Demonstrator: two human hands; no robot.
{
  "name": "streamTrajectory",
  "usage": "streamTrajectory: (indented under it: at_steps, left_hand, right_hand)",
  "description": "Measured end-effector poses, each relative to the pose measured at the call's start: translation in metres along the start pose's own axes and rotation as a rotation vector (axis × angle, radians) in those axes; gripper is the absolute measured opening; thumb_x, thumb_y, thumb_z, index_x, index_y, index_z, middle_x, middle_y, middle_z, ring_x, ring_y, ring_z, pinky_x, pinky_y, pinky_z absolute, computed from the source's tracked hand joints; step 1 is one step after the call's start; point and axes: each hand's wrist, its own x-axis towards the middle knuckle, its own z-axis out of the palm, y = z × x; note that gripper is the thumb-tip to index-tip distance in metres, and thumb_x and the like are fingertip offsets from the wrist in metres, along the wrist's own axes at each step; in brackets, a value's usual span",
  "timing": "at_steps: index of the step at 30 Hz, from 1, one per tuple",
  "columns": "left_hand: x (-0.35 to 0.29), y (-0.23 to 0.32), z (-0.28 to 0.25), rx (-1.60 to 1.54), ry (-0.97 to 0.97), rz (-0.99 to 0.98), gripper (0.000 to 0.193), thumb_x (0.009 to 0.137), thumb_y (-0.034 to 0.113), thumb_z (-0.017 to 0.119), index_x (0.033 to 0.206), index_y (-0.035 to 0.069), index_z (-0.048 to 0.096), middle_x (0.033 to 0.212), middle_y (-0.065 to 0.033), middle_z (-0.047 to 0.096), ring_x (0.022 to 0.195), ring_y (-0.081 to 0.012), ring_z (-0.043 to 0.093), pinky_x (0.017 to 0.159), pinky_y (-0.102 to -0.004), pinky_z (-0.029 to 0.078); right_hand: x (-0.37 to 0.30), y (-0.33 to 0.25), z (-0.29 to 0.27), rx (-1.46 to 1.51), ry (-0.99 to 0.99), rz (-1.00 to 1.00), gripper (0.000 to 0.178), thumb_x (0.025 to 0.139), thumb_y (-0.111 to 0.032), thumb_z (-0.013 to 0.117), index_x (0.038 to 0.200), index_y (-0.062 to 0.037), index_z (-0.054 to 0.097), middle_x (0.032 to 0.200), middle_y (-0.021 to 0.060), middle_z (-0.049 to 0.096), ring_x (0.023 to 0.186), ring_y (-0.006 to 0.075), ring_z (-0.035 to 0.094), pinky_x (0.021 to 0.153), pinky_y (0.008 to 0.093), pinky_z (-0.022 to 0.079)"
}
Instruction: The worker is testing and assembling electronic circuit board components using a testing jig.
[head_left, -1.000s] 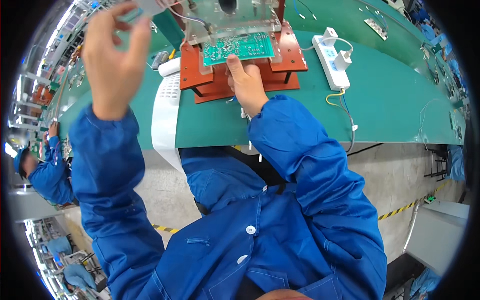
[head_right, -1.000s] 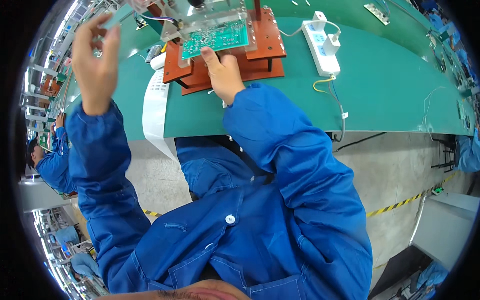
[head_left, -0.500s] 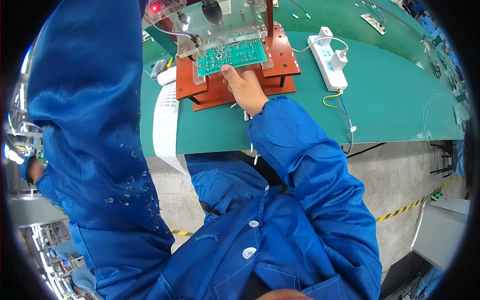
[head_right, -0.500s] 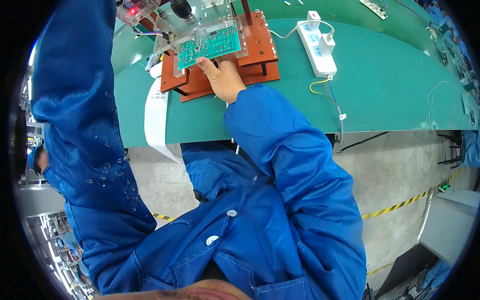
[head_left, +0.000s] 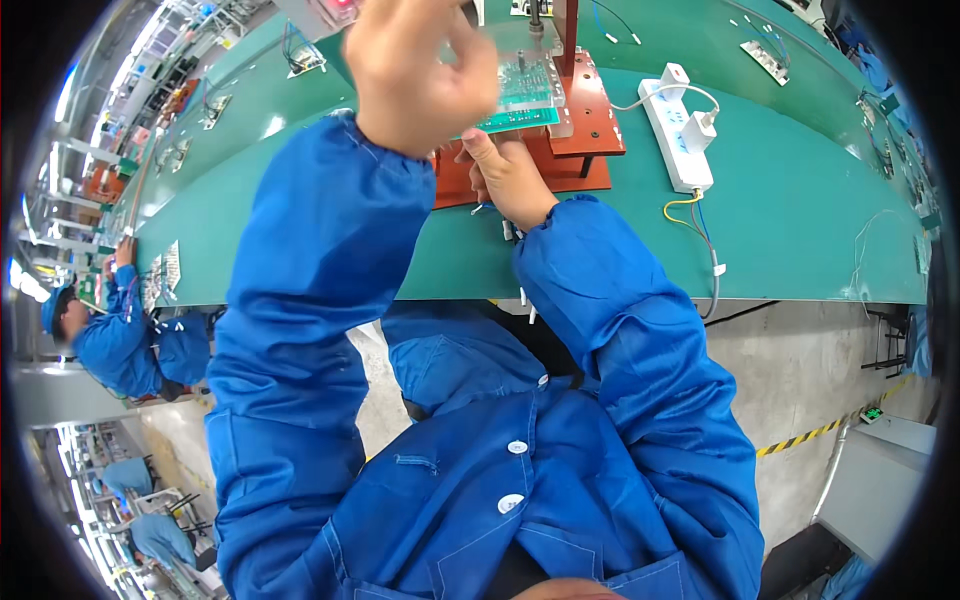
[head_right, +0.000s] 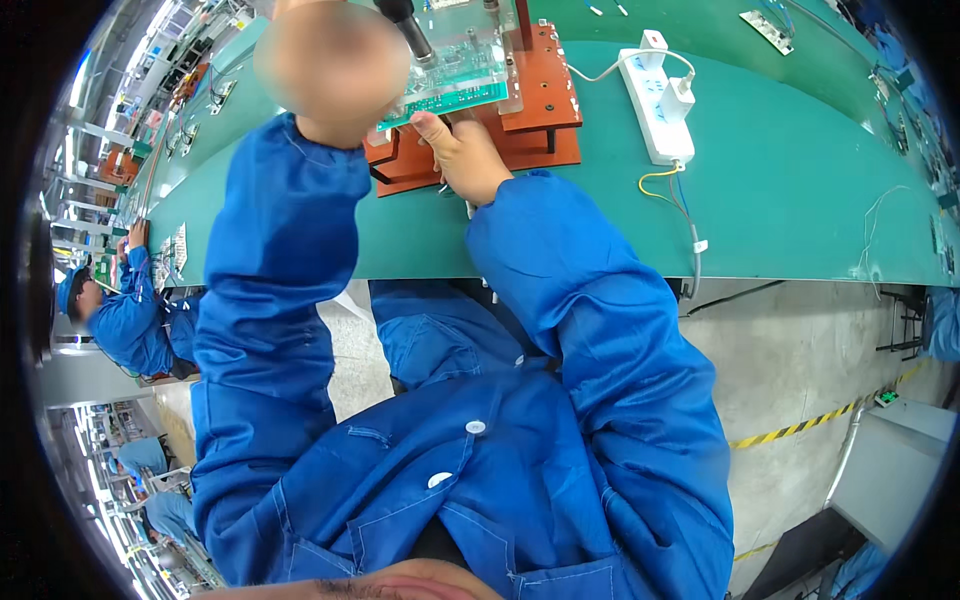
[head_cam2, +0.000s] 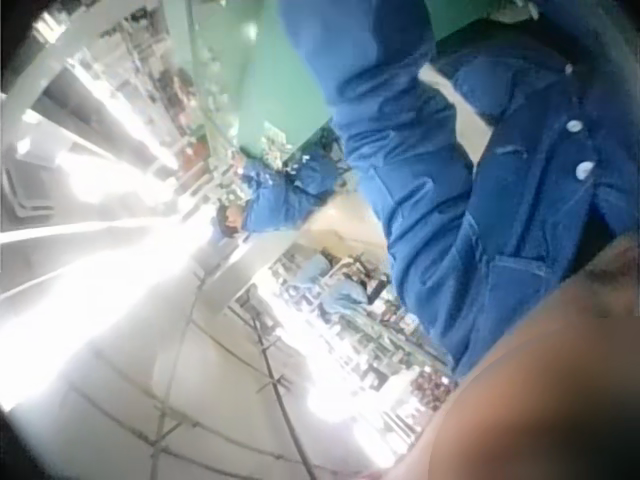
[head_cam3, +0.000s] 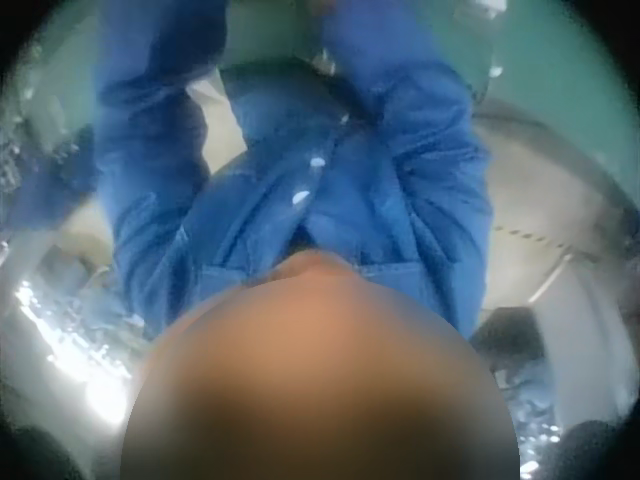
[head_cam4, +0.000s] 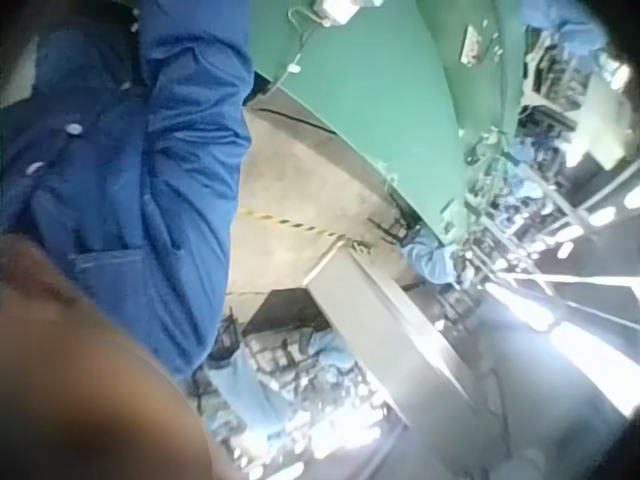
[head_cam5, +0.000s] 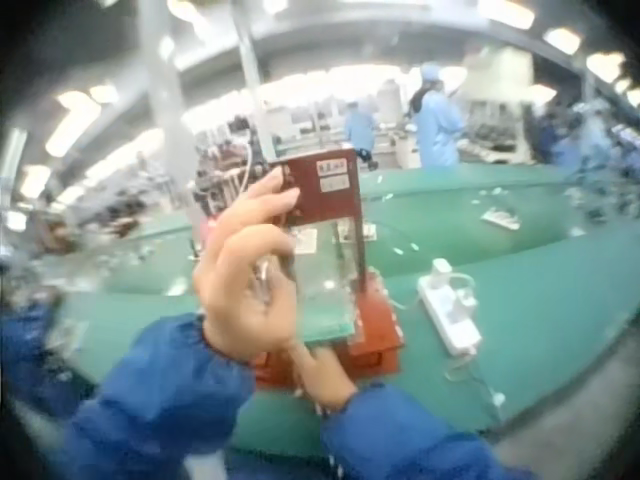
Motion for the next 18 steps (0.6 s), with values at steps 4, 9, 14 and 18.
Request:
streamTrajectory:
  at_steps: [4,9,14,18]
  left_hand:
    - [0.001,-0.010,-0.019,0.110,-0.113,0.304,0.032,0.076,-0.009,0.057,0.107,-0.001,0.062,0.111,-0.0194,0.068,0.099,-0.0333,0.068,0.089,-0.0420,0.053]
    - [-0.065,0.032,-0.139,0.557,-0.479,-0.256,0.053,0.075,-0.003,0.064,0.128,-0.002,0.058,0.116,-0.0207,0.066,0.103,-0.0374,0.065,0.090,-0.0413,0.053]
    - [-0.147,0.031,-0.226,0.776,-0.584,-1.130,0.065,0.082,0.010,0.074,0.140,-0.005,0.047,0.108,-0.0183,0.067,0.093,-0.0289,0.066,0.084,-0.0376,0.053]
    - [-0.156,0.009,-0.227,0.117,-0.404,-1.594,0.080,0.085,0.009,0.076,0.148,-0.010,0.031,0.108,-0.0175,0.069,0.095,-0.0191,0.067,0.082,-0.0302,0.054]
  right_hand:
    - [-0.001,0.011,-0.017,0.021,0.026,-0.026,0.053,0.100,-0.048,0.059,0.117,0.0025,0.061,0.097,0.0140,0.065,0.082,0.0203,0.064,0.072,0.0364,0.053]
    - [-0.064,-0.018,-0.027,-0.963,0.133,-0.281,0.047,0.093,-0.031,0.070,0.126,0.0031,0.062,0.110,0.0173,0.064,0.105,0.0342,0.061,0.092,0.0408,0.049]
    - [-0.112,-0.063,0.004,-1.068,-0.055,-0.358,0.036,0.089,-0.021,0.073,0.116,0.0023,0.067,0.111,0.0189,0.063,0.104,0.0351,0.062,0.090,0.0400,0.050]
    - [-0.085,-0.033,0.046,-0.851,-0.407,-0.180,0.032,0.091,-0.018,0.071,0.115,0.0032,0.067,0.106,0.0176,0.064,0.084,0.0309,0.067,0.077,0.0369,0.054]
